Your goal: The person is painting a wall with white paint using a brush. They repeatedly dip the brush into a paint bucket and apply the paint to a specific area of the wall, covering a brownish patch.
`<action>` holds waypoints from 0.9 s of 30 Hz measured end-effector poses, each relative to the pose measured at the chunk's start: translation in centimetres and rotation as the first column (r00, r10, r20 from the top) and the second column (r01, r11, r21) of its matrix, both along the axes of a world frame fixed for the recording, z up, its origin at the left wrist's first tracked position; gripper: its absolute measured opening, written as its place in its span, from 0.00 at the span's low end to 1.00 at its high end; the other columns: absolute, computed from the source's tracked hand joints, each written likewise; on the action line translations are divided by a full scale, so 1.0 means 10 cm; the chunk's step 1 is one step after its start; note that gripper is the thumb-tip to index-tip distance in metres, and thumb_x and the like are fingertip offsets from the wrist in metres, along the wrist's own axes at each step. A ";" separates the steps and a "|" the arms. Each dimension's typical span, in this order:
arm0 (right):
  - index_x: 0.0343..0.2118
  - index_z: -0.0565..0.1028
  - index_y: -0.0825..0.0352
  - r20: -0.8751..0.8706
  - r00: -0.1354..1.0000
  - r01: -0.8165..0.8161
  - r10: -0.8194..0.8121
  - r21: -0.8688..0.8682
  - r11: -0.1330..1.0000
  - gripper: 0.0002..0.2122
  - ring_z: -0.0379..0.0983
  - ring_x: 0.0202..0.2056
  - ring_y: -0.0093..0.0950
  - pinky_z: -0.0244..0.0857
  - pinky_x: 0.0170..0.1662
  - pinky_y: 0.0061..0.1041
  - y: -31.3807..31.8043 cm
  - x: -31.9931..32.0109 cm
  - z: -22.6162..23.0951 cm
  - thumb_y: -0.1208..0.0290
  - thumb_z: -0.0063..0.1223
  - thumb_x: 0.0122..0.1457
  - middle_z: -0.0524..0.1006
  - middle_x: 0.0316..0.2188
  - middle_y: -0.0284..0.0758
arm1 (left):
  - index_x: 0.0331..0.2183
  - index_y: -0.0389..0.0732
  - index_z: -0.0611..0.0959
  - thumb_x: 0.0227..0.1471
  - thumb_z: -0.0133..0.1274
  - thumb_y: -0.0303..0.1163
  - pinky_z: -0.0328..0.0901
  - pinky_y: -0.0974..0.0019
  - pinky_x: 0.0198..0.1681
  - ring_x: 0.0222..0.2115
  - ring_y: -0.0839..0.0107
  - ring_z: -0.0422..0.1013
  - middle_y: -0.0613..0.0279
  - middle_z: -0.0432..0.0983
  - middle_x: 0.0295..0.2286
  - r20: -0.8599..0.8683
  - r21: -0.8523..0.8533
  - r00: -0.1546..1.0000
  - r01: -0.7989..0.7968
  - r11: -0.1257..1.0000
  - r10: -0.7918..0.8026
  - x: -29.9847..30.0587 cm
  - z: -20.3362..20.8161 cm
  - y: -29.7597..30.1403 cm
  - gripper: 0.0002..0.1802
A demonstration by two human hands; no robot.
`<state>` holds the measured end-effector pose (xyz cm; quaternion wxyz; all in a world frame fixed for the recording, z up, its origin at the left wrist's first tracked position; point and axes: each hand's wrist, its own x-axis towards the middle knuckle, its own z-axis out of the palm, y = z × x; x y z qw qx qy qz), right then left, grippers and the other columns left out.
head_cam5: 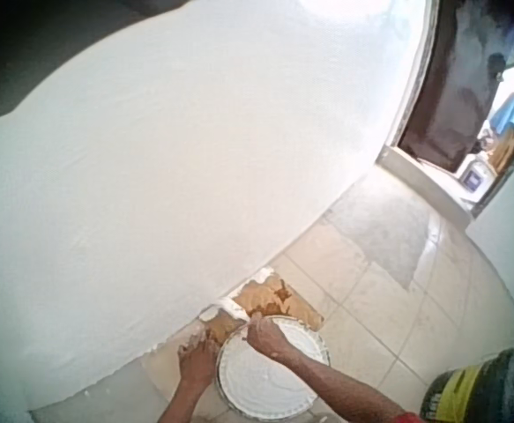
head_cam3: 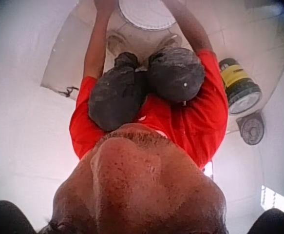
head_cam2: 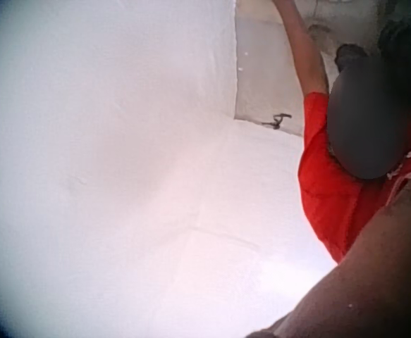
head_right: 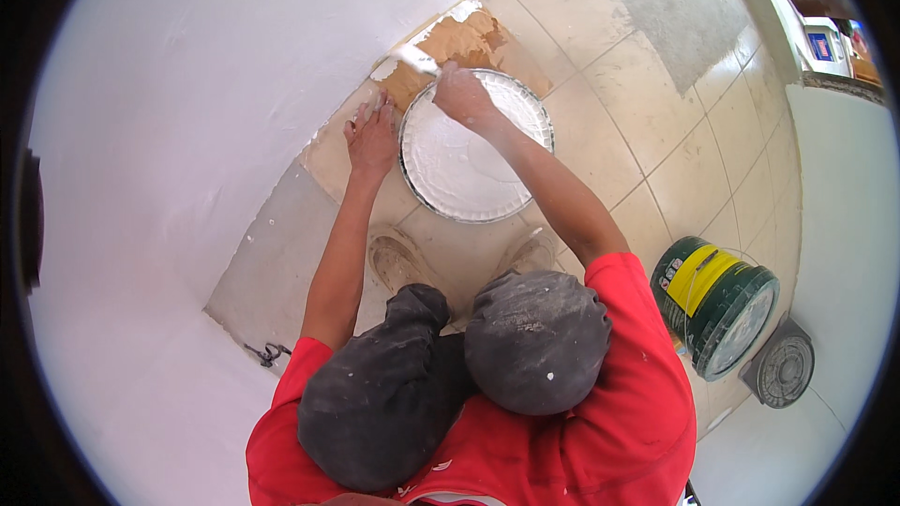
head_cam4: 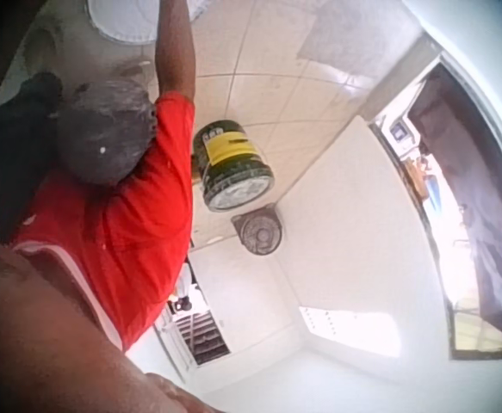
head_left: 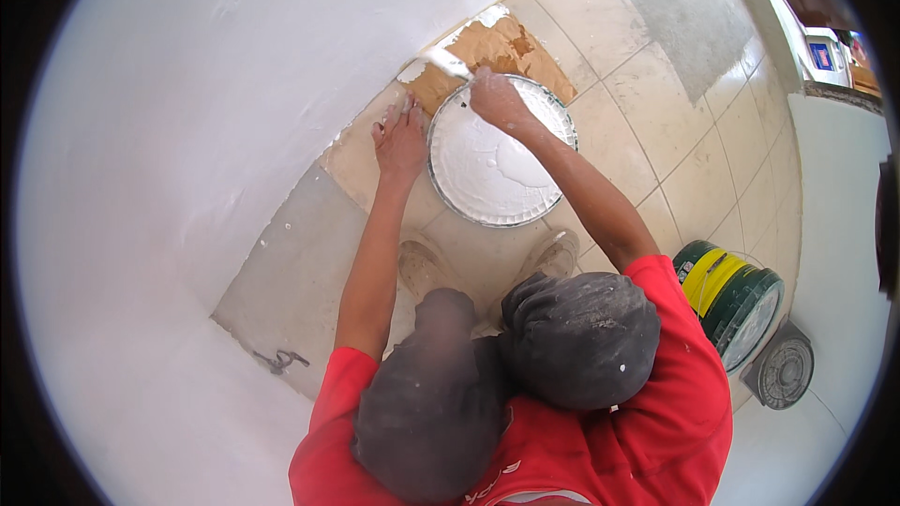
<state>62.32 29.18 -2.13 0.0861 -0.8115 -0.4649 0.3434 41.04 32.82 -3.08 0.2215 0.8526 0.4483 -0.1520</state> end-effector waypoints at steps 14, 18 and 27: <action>0.37 0.70 0.75 -0.039 0.995 -0.086 0.088 0.058 0.995 0.09 0.79 0.33 0.53 0.73 0.37 0.51 0.03 -0.38 0.16 0.73 0.46 0.61 0.78 0.27 0.58 | 0.65 0.50 0.67 0.64 0.42 0.38 0.49 0.44 0.63 0.66 0.58 0.56 0.72 0.58 0.68 -0.001 0.023 1.000 0.002 1.000 -0.002 -0.03 -0.03 -0.02 0.29; 0.38 0.71 0.76 0.190 0.982 -0.047 0.018 0.148 0.988 0.10 0.80 0.35 0.54 0.73 0.36 0.52 -0.08 0.17 -0.24 0.71 0.47 0.62 0.78 0.29 0.59 | 0.64 0.49 0.69 0.63 0.43 0.37 0.50 0.47 0.61 0.65 0.58 0.57 0.72 0.58 0.67 0.033 0.012 0.999 -0.001 1.000 0.001 0.05 0.02 -0.02 0.28; 0.39 0.72 0.72 0.136 0.967 0.208 -0.214 0.058 0.976 0.10 0.80 0.36 0.52 0.75 0.38 0.50 0.00 -0.01 0.05 0.69 0.49 0.61 0.79 0.29 0.54 | 0.65 0.51 0.69 0.63 0.44 0.36 0.49 0.49 0.61 0.63 0.56 0.58 0.73 0.61 0.66 0.048 0.006 0.998 -0.038 0.999 0.037 0.04 0.00 -0.03 0.29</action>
